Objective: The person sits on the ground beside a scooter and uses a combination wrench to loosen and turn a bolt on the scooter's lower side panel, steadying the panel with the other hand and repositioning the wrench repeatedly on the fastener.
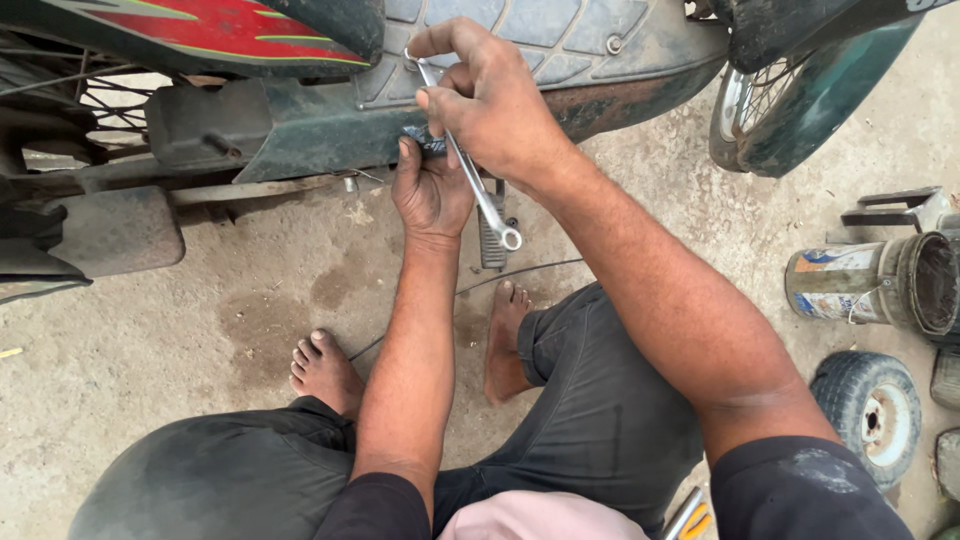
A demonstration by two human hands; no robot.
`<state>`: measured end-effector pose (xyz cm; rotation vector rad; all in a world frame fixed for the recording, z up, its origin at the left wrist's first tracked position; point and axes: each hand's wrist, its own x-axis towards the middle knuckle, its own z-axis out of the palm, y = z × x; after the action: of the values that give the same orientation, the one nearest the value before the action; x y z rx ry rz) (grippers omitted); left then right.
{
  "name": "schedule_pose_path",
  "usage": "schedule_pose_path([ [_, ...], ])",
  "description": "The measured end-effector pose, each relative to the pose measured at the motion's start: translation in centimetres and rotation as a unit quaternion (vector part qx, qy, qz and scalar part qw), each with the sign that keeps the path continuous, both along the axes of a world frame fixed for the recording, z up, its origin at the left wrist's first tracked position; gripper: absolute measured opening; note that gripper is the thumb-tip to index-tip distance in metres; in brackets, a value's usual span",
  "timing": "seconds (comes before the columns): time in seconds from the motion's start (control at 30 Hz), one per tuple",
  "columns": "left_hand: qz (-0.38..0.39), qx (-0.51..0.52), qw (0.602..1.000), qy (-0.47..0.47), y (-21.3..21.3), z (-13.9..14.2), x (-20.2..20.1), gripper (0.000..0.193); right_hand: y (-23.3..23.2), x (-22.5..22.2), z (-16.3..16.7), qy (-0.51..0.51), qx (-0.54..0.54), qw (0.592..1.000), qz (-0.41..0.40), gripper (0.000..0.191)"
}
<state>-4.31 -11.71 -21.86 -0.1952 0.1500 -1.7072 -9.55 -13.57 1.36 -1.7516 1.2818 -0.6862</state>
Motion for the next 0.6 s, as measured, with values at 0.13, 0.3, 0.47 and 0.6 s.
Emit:
schedule_pose_path([
  [0.13, -0.015, 0.077, 0.994, -0.070, 0.2, -0.5, 0.4, 0.042, 1.5, 0.5, -1.2, -0.139, 0.154, 0.971, -0.121, 0.037],
  [0.3, -0.053, -0.148, 0.970, 0.186, -1.5, -2.0, -0.8, 0.038, 4.3, 1.5, -1.2, -0.212, 0.286, 0.926, -0.127, 0.039],
  [0.47, -0.057, -0.088, 0.993, 0.049, -0.5, -2.4, 0.1, 0.042, 3.5, 0.6, 3.2, -0.322, 0.295, 0.897, -0.072, 0.052],
  [0.6, -0.003, -0.113, 0.972, 0.207, -0.1, -2.3, -0.8, 0.031, 3.5, 1.0, 2.5, -0.274, 0.259, 0.919, -0.117, 0.051],
])
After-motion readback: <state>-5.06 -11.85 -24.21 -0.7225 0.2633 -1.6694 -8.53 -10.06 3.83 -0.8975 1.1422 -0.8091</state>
